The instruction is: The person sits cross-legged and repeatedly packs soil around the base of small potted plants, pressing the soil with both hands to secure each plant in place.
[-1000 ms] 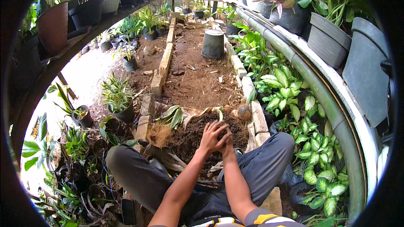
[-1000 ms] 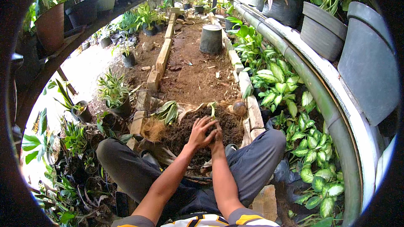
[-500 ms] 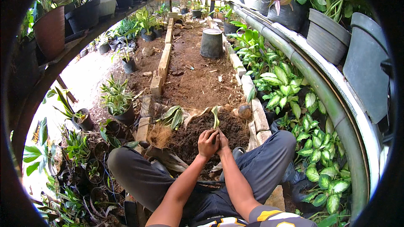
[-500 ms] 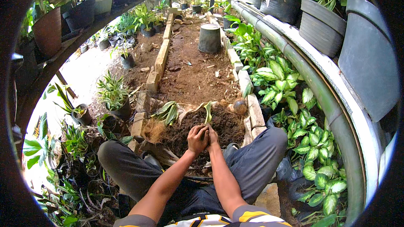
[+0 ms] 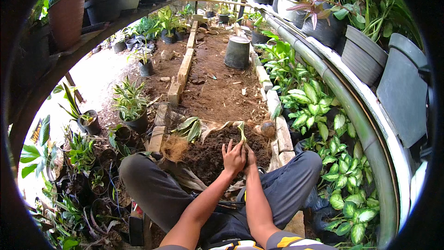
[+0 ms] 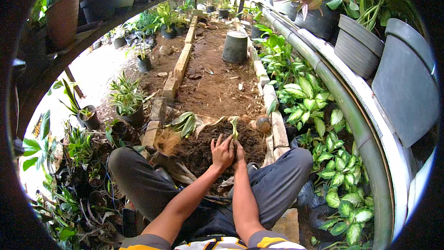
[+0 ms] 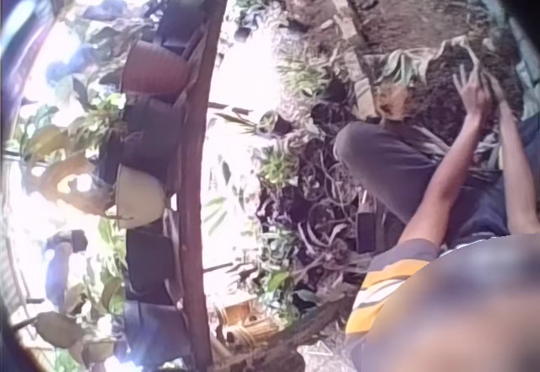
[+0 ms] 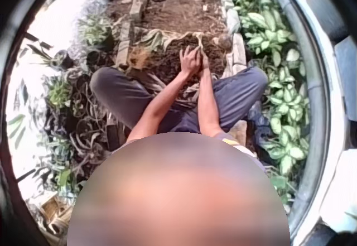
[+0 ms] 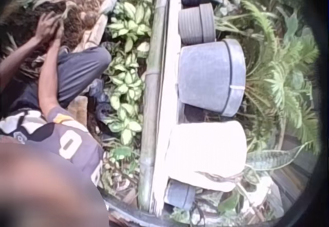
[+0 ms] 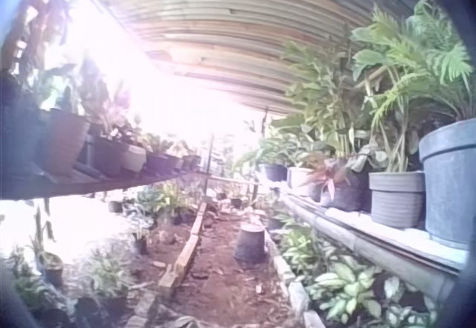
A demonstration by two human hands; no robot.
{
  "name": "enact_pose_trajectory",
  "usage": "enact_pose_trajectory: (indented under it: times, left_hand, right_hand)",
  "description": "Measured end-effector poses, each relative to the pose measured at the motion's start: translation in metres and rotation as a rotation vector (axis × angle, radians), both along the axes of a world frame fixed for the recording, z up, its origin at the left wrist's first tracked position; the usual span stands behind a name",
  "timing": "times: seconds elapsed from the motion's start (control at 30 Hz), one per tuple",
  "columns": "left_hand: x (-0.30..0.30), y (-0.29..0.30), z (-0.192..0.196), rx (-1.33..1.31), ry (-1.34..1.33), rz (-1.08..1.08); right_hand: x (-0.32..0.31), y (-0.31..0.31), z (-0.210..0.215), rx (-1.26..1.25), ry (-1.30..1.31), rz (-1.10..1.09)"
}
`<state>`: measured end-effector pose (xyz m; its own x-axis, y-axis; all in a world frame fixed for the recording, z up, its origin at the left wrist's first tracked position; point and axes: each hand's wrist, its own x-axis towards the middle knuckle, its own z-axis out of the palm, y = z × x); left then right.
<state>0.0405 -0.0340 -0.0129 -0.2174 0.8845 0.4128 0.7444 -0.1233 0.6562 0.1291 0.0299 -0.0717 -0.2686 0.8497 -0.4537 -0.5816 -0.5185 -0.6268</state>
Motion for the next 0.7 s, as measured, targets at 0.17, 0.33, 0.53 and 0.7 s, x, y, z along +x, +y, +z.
enact_pose_trajectory:
  times: [0.17,0.33,0.53,0.7]
  left_hand:
    - [0.003,-0.004,-0.008,0.091,-0.014,0.015]
    - [-0.001,0.009,-0.003,-0.165,-0.209,-0.104]
    - [-0.015,0.041,-0.014,-0.183,-0.985,-0.031]
    - [-0.041,0.037,-0.015,-0.643,-1.098,-0.077]
  right_hand:
    - [0.012,0.003,-0.026,-0.036,-0.105,-0.014]
    - [0.02,0.011,-0.035,0.018,-0.262,-0.089]
    - [0.013,0.008,0.0,0.052,-0.155,-0.004]
    - [-0.016,-0.016,0.031,0.37,-0.676,-0.084]
